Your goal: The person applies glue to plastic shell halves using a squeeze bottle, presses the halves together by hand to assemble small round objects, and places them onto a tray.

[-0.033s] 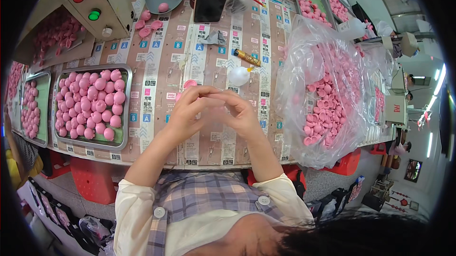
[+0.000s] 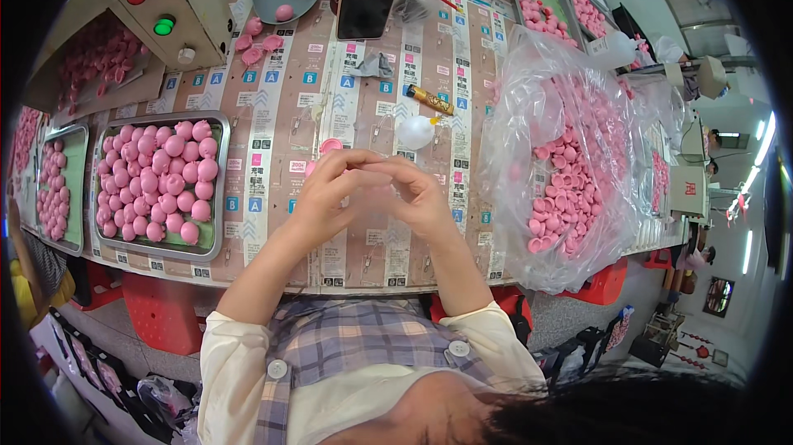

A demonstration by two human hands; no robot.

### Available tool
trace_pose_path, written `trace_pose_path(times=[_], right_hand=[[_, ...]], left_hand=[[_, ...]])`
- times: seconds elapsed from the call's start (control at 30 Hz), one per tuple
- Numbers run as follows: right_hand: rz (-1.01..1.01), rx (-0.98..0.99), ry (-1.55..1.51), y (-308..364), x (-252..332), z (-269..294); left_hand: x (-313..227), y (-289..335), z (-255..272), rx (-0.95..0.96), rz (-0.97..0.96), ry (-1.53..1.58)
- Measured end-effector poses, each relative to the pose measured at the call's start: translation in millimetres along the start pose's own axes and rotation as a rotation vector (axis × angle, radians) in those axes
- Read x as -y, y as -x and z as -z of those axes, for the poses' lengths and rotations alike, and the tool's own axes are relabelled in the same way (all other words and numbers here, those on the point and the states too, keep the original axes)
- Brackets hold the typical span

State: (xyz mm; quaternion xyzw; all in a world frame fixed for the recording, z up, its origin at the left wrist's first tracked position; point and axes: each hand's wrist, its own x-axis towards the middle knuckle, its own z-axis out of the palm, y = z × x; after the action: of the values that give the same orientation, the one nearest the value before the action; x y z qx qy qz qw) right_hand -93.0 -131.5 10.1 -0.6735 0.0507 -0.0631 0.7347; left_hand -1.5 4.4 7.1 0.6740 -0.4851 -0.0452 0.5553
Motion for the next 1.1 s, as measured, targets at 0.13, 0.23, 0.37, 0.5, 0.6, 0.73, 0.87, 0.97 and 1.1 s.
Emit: trace_pose_path(times=[0.13, 0.23, 0.37, 0.5, 0.6, 0.73, 0.87, 0.97, 1.1], right_hand=[[0.02, 0.014, 0.094, 0.4, -0.5, 3.0], [0.022, 0.017, 0.252, 0.5, 6.2, 2.0], [0.033, 0.014, 0.26, 1.1, 5.8, 1.7], [-0.081, 0.041, -0.265, 4.8, 1.5, 0.4], [-0.144, 0.09, -0.574, 0.4, 9.9, -10.7], [-0.126, 0.109, -0.61, 3.7, -4.4, -5.1], [-0.127, 0.071, -0.437, 3.2, -7.7, -1.4], [-0.151, 0.133, -0.534, 4.5, -10.5, 2.1], [-0.196, 0.097, -0.637, 2.6, -7.6, -2.1]], left_hand=[[-1.0, -0.2, -1.0, 0.007, 0.011, 0.037], [1.5, 2.6, -0.7, 0.018, 0.018, 0.035], [4.0, 3.4, -0.4, 0.031, -0.029, -0.005], [-5.6, -0.5, -0.2, -0.017, -0.048, -0.018], [-7.4, 1.6, 3.0, -0.158, 0.025, 0.102], [-7.3, 1.8, 8.2, -0.091, -0.033, 0.038], [-6.5, -0.4, 8.6, -0.048, -0.095, -0.055], [-7.9, -1.1, 5.4, -0.077, -0.029, -0.042], [-5.4, -2.7, 5.9, -0.093, -0.032, -0.045]])
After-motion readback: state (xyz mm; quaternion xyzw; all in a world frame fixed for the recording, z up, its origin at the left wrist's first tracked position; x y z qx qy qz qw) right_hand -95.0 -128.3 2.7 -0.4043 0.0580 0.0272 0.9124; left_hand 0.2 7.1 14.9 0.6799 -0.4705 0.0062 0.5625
